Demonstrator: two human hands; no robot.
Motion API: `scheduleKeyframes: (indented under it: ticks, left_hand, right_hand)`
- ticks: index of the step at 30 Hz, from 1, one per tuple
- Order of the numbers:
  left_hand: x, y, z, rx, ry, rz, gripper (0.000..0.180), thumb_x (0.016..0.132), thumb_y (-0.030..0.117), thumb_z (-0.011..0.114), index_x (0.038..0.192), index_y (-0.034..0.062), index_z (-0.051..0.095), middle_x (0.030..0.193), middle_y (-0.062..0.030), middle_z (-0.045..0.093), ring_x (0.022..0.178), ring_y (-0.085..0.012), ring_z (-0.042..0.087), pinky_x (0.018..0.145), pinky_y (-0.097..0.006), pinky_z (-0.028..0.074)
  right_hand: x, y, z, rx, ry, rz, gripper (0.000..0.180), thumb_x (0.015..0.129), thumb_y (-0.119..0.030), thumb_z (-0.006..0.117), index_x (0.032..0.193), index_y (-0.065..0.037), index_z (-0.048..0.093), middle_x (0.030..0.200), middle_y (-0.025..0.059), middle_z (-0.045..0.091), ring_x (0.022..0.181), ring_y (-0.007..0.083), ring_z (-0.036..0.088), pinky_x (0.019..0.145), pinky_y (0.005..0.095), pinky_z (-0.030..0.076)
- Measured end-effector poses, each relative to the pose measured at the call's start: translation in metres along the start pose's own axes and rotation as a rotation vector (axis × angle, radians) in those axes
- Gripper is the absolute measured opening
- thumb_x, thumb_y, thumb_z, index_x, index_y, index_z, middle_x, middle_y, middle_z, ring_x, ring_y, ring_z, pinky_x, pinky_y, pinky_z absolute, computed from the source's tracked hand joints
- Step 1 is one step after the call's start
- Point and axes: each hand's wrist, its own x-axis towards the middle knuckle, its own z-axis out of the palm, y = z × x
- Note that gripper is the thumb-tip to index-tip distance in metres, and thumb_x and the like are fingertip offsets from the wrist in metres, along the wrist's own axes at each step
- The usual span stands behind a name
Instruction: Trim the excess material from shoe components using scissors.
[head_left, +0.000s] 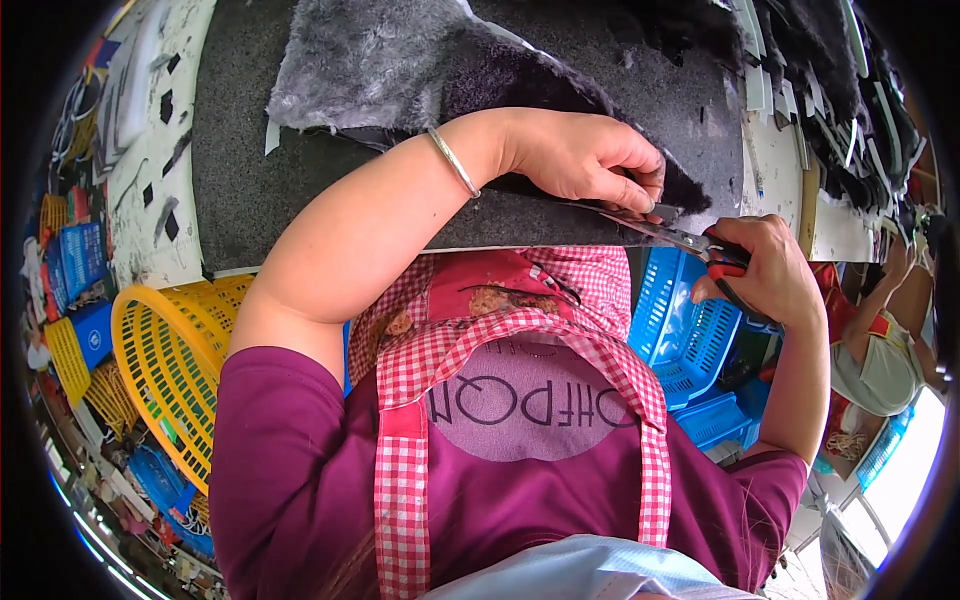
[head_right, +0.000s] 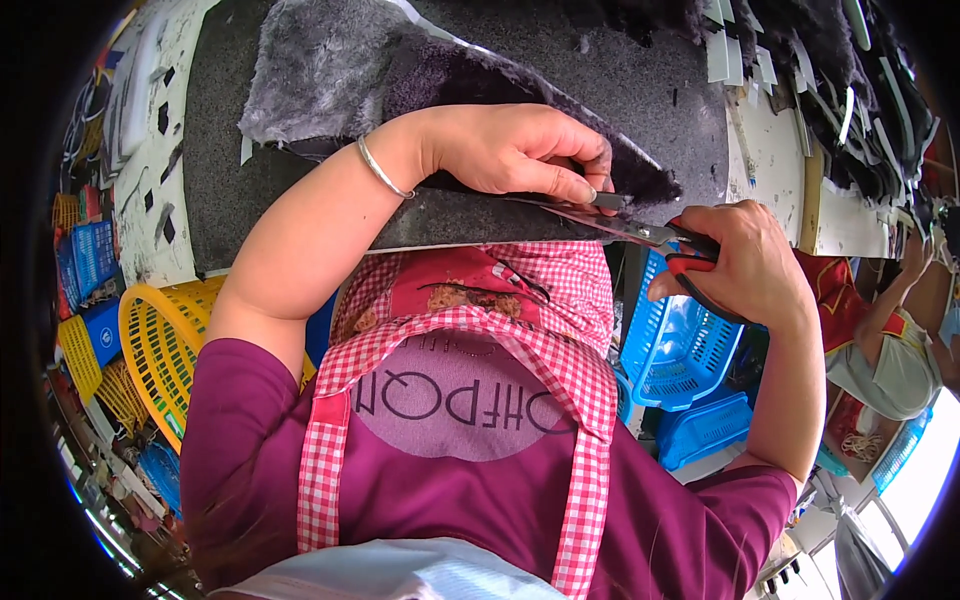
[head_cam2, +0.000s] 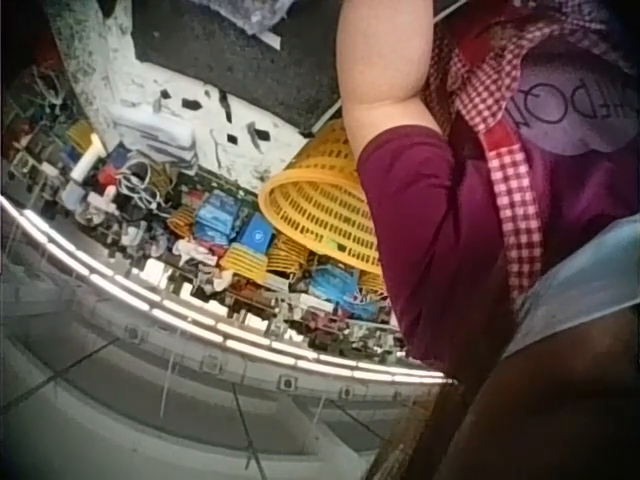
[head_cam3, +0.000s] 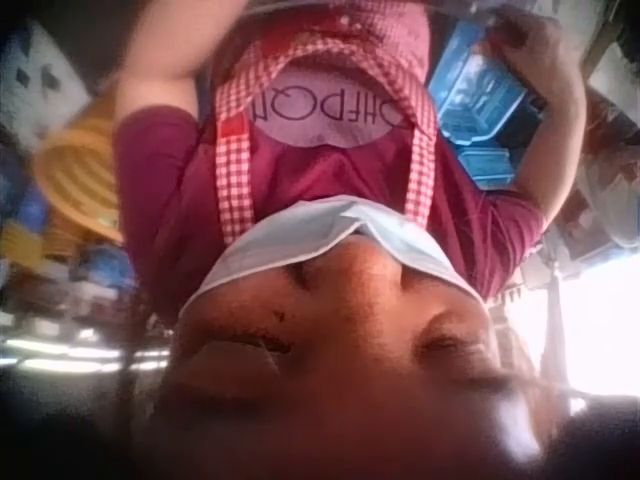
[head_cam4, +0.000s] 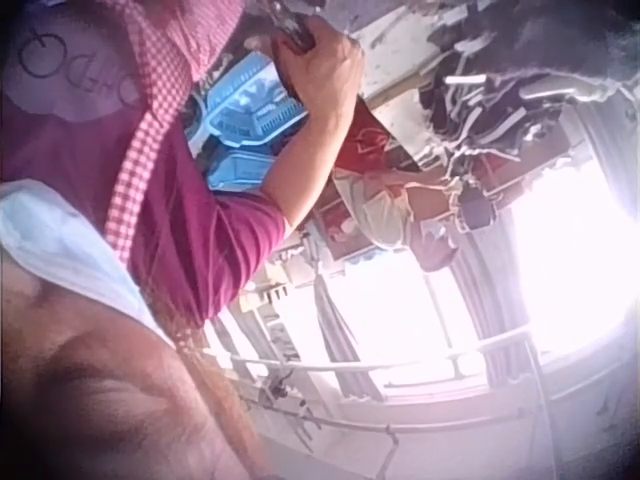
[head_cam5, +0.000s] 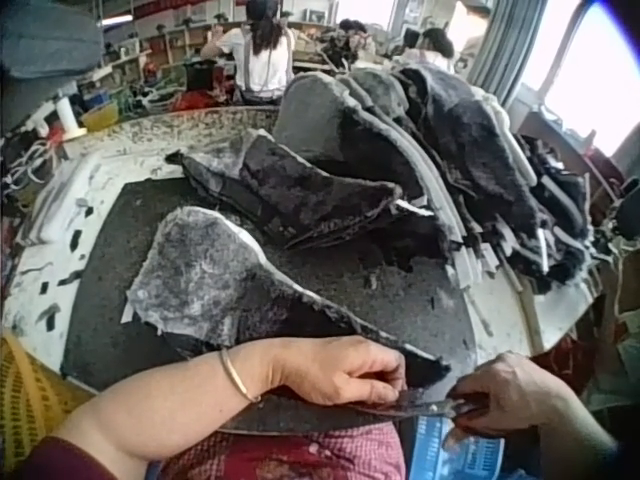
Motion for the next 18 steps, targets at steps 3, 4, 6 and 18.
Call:
scheduleKeyframes:
  ticks: [3, 4, 6, 18]
  left_hand:
    - [0.001, -0.002, 0.001, 0.021, 0.001, 0.012, 0.020, 0.101, 0.020, 0.065, 0.103, 0.0000, 0.063, 0.094, -0.0043, 0.069, 0.084, -0.0099, 0.057, 0.076, -0.028, 0.046]
    - [0.002, -0.004, 0.001, 0.016, 0.004, 0.018, 0.020, 0.101, 0.020, 0.064, 0.104, -0.0004, 0.063, 0.095, -0.0047, 0.069, 0.085, -0.0101, 0.057, 0.077, -0.029, 0.047]
    - [0.002, -0.005, 0.001, 0.012, 0.008, 0.022, 0.021, 0.101, 0.020, 0.064, 0.104, -0.0007, 0.063, 0.097, -0.0051, 0.069, 0.085, -0.0103, 0.057, 0.078, -0.029, 0.047]
    - [0.003, 0.002, 0.007, -0.390, 0.113, -0.091, 0.012, 0.104, 0.015, 0.060, 0.101, 0.0031, 0.058, 0.142, -0.0127, 0.057, 0.109, -0.0083, 0.058, 0.088, -0.024, 0.051]
  right_hand:
    - [0.001, -0.006, -0.003, -0.029, 0.021, 0.013, 0.055, 0.058, -0.042, 0.094, 0.079, 0.000, 0.067, 0.061, 0.0159, 0.057, 0.063, 0.0391, 0.061, 0.059, 0.0451, 0.045]
    - [0.001, -0.008, -0.004, -0.030, 0.020, 0.012, 0.055, 0.058, -0.042, 0.094, 0.079, 0.000, 0.067, 0.061, 0.0159, 0.057, 0.063, 0.0391, 0.061, 0.059, 0.0451, 0.045]
    - [0.003, -0.013, -0.006, -0.059, 0.055, 0.026, 0.056, 0.059, -0.044, 0.093, 0.078, 0.000, 0.066, 0.061, 0.0164, 0.058, 0.064, 0.0401, 0.062, 0.059, 0.0462, 0.046]
    - [0.019, -0.032, -0.011, -0.169, 0.096, -0.046, 0.052, 0.062, -0.042, 0.091, 0.090, -0.001, 0.073, 0.066, 0.0183, 0.062, 0.069, 0.0406, 0.065, 0.065, 0.0487, 0.050]
